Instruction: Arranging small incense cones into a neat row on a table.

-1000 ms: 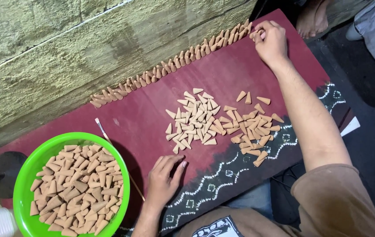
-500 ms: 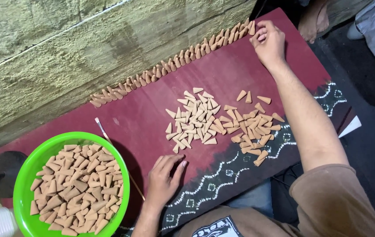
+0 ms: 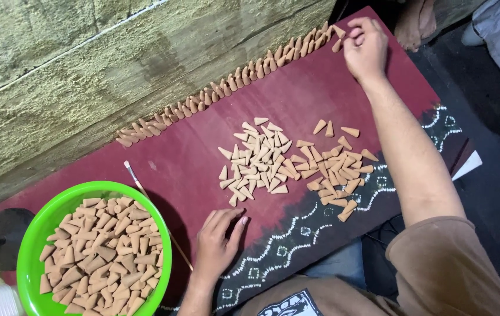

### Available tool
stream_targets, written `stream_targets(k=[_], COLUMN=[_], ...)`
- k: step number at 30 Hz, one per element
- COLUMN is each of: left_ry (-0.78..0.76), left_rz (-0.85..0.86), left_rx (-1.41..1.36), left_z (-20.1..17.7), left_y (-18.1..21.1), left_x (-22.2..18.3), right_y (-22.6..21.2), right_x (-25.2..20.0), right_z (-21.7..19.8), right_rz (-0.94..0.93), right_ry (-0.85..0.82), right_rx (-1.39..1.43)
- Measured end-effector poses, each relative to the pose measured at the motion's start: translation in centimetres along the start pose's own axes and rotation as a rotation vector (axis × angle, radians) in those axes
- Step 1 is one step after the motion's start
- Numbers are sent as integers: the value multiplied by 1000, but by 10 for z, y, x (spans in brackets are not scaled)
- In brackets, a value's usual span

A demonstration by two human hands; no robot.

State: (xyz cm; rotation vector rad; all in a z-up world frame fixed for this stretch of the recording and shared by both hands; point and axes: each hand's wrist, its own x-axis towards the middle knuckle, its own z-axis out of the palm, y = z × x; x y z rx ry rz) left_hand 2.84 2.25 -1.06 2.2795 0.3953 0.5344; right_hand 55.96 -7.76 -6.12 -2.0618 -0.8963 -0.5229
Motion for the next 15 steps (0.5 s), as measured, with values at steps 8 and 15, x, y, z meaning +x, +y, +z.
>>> stream_targets(k=[8,15], left_ry=[19,26], left_rz=[-4,-6], left_rx=[0,-12], left_z=[-1,0], left_y=[3,2], left_x=[3,2], right_y=[28,39], right_x=[28,38], right_z=[5,11], right_rz=[27,215], right_ry=[-287,-437], right_rx=[-36,-6])
